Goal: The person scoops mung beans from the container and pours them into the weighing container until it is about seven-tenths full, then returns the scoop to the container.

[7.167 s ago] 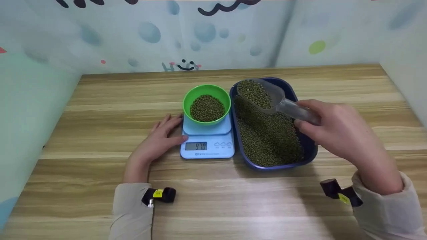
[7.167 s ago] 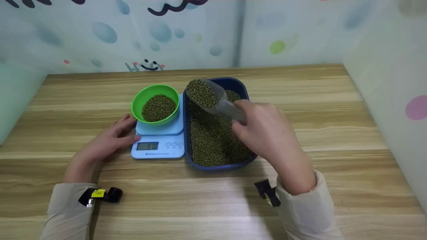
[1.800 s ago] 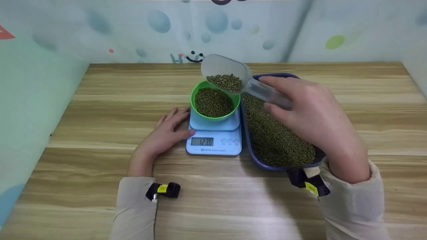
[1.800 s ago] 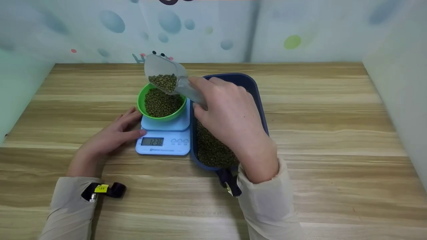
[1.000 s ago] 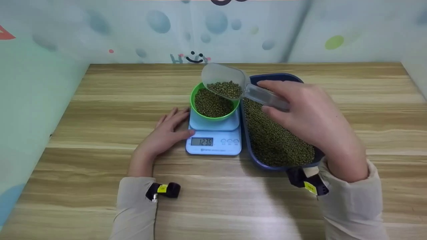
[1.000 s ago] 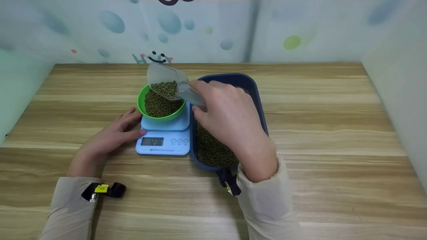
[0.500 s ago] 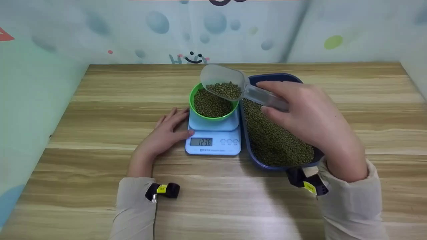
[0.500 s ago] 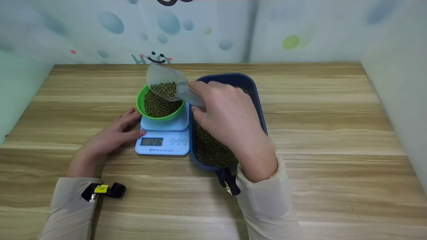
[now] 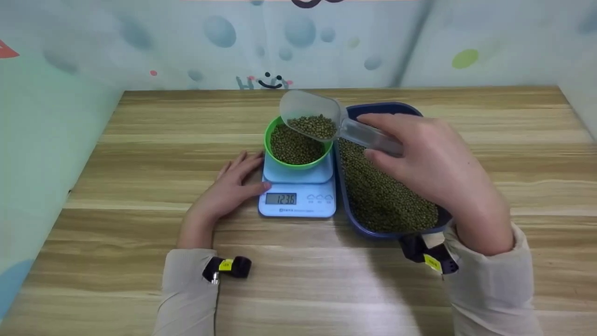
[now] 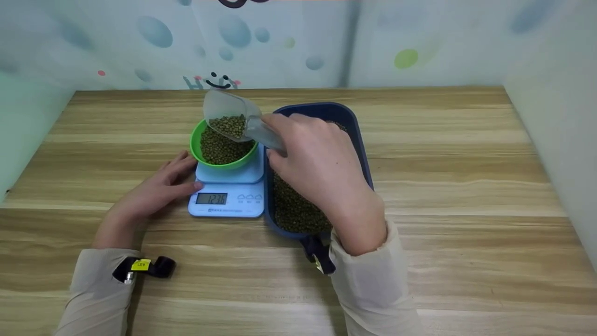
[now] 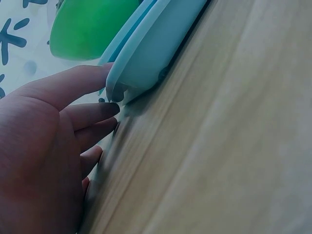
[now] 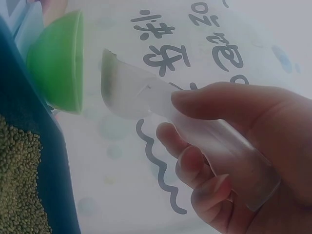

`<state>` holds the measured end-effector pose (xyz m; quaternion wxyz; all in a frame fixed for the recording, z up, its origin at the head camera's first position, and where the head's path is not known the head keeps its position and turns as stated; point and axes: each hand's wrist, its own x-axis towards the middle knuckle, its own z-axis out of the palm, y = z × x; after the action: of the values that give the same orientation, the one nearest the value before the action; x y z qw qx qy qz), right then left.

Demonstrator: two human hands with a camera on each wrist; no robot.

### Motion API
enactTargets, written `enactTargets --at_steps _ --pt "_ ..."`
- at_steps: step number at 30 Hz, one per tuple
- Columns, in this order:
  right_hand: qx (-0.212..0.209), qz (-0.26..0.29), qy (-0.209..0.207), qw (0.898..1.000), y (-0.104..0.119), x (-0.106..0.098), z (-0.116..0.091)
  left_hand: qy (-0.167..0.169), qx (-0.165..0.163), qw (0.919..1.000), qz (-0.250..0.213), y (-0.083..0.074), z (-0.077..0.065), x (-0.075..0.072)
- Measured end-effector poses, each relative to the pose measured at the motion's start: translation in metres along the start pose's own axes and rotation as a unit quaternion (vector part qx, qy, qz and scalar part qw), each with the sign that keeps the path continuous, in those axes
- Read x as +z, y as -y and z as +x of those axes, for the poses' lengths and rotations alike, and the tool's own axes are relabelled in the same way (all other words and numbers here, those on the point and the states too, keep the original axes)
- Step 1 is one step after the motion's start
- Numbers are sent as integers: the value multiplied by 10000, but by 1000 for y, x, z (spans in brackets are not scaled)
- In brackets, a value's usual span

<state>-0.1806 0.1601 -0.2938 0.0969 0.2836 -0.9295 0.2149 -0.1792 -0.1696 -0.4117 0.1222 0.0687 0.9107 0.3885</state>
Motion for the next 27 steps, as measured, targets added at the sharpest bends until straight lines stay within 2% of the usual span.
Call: enactTargets --at_steps 16,27 --pt "23 -83 21 10000 1 0 0 -12 29 10000 -10 -1 1 -1" --pt "6 -22 125 9999 2 1 -1 23 -78 10000 20 -1 2 1"
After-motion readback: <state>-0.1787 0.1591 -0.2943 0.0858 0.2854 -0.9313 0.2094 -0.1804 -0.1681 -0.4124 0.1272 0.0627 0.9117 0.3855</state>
